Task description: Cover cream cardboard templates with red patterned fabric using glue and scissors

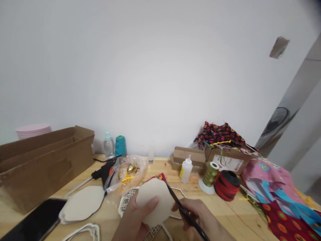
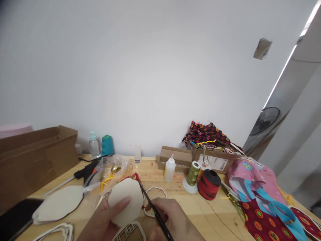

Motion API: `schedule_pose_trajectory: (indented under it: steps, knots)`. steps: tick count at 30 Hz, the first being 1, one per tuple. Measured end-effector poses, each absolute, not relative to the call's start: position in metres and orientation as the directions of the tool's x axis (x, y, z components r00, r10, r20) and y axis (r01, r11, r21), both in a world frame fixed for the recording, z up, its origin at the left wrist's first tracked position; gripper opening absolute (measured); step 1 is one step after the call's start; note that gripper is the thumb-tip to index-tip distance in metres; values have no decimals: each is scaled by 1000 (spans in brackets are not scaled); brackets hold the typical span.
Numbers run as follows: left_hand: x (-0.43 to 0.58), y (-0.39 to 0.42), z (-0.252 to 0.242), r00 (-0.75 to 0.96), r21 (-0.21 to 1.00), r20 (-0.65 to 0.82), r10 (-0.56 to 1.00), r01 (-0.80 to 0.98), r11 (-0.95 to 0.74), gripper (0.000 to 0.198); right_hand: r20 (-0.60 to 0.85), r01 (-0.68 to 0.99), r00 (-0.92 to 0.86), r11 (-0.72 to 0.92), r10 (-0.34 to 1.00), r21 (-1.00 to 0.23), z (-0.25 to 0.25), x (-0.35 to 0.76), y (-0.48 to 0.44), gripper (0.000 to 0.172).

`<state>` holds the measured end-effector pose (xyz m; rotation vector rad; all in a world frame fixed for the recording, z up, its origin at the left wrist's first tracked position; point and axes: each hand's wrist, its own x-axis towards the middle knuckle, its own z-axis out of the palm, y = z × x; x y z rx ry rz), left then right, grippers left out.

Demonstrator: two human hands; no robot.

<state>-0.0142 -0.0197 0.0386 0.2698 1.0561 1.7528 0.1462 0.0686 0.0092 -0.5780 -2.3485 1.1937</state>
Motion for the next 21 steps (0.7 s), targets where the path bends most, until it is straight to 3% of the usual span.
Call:
schedule_pose_trajectory:
  steps: [7, 17, 21]
  knots:
    - [-17, -19, 31, -445, 788, -261, 857, -611, -78, 57, 180, 164, -767, 460, 615, -872, 0, 151, 64, 50]
    - [-19, -20, 30, -416, 825, -263, 870, -565, -21, 50, 266, 140, -796, 592, 544, -793, 22, 147, 61, 56]
    - [-18, -20, 30, -423, 827, -248, 872, -561, -37, 48, 288, 146, -767, 593, 574, -792, 17, 147, 61, 57]
